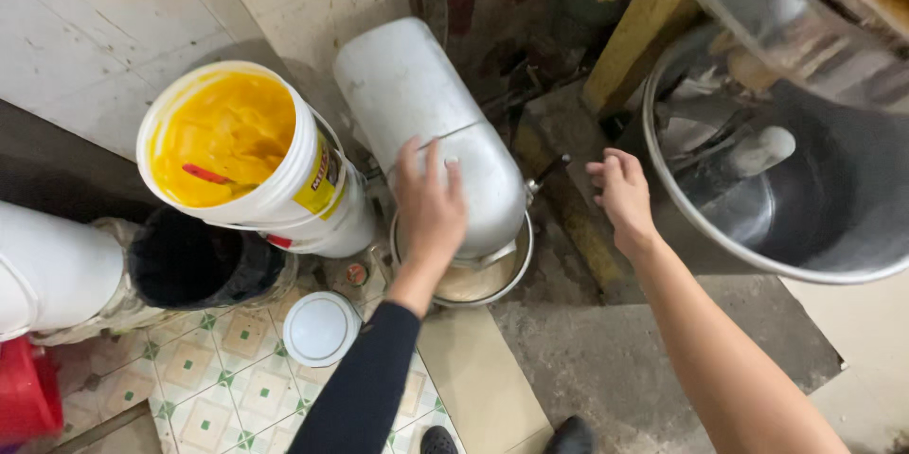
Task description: The person operates an industrial stand mixer to combine ingredients for dough, adding oil and flour to the mixing bowl while it is running.
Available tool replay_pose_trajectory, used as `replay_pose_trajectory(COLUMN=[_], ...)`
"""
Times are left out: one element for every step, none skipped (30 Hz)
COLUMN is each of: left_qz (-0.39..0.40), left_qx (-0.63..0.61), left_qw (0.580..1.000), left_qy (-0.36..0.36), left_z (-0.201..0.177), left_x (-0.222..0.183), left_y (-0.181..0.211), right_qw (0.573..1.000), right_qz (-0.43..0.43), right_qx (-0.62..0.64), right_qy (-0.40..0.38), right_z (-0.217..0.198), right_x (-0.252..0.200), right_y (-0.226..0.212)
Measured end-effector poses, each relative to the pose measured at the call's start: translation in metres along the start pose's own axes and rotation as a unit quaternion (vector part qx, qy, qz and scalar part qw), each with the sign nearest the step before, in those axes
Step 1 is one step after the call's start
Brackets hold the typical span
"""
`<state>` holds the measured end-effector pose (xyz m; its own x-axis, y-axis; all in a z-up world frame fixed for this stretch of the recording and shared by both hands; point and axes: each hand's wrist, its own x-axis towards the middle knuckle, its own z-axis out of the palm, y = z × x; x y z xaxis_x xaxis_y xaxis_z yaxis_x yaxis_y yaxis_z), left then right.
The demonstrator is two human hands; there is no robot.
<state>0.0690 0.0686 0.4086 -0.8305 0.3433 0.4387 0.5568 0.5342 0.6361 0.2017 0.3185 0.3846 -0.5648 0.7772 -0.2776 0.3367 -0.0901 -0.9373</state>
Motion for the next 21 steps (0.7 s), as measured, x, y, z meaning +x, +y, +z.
replay_pose_trajectory(left_qz=[0.000, 0.004, 0.006, 0.003, -0.028, -0.059, -0.068, -0.083, -0.099, -0.109, -0.103, -0.097, -0.108, -0.105, -0.098, -0.106, -0.103, -0.099, -0.107, -0.100, -0.094], left_qx=[0.000, 0.051, 0.101, 0.101, 0.156, 0.209, 0.211, 0.212, 0.216, 0.219, 0.218, 0.218, 0.219, 0.220, 0.224, 0.229, 0.231, 0.233, 0.240, 0.235, 0.228], left_qw=[1.000, 0.998, 0.994, 0.994, 0.986, 0.974, 0.973, 0.970, 0.966, 0.964, 0.966, 0.967, 0.965, 0.966, 0.967, 0.964, 0.964, 0.964, 0.962, 0.964, 0.967], left_qy=[0.001, -0.021, -0.041, -0.038, -0.050, -0.063, -0.060, -0.081, -0.102, -0.099, -0.097, -0.095, -0.095, -0.087, -0.079, -0.079, -0.077, -0.075, -0.076, -0.072, -0.067], left_z=[0.011, 0.024, 0.037, 0.047, 0.053, 0.059, 0.063, 0.064, 0.063, 0.064, 0.064, 0.063, 0.064, 0.064, 0.062, 0.062, 0.061, 0.061, 0.060, 0.060, 0.061], left_x=[0.008, 0.016, 0.024, 0.029, 0.029, 0.029, 0.031, 0.031, 0.032, 0.033, 0.034, 0.037, 0.037, 0.037, 0.037, 0.038, 0.038, 0.037, 0.037, 0.036, 0.035], left_y=[0.009, 0.015, 0.019, 0.019, 0.016, 0.014, 0.012, 0.012, 0.013, 0.016, 0.017, 0.017, 0.020, 0.023, 0.023, 0.023, 0.023, 0.024, 0.023, 0.022, 0.023], right_qw=[0.999, 0.995, 0.995, 0.991, 0.984, 0.983, 0.976, 0.967, 0.965, 0.955, 0.942, 0.938, 0.917, 0.891, 0.887, 0.869, 0.848, 0.843, 0.836, 0.830, 0.824], right_qz=[-0.022, -0.043, -0.045, -0.072, -0.097, -0.097, -0.113, -0.129, -0.129, -0.094, -0.059, -0.059, -0.029, 0.000, 0.002, 0.010, 0.021, 0.026, 0.038, 0.050, 0.053], right_qx=[-0.037, -0.074, -0.077, -0.062, -0.049, -0.054, -0.083, -0.112, -0.115, -0.143, -0.170, -0.172, -0.213, -0.253, -0.254, -0.251, -0.248, -0.248, -0.255, -0.262, -0.263], right_qy=[-0.025, -0.051, -0.054, -0.094, -0.139, -0.146, -0.167, -0.189, -0.199, -0.242, -0.285, -0.296, -0.337, -0.376, -0.385, -0.425, -0.467, -0.477, -0.484, -0.490, -0.499], right_z=[0.002, 0.004, 0.008, 0.015, 0.019, 0.022, 0.027, 0.032, 0.037, 0.042, 0.051, 0.063, 0.070, 0.074, 0.082, 0.089, 0.094, 0.096, 0.099, 0.103, 0.103], right_x=[0.003, 0.008, 0.018, 0.031, 0.043, 0.054, 0.066, 0.078, 0.091, 0.102, 0.111, 0.118, 0.123, 0.128, 0.131, 0.133, 0.132, 0.131, 0.133, 0.133, 0.132], right_y=[-0.009, -0.014, -0.017, -0.018, -0.016, -0.012, -0.009, -0.008, -0.009, -0.011, -0.012, -0.013, -0.013, -0.012, -0.011, -0.010, -0.008, -0.008, -0.010, -0.011, -0.014])
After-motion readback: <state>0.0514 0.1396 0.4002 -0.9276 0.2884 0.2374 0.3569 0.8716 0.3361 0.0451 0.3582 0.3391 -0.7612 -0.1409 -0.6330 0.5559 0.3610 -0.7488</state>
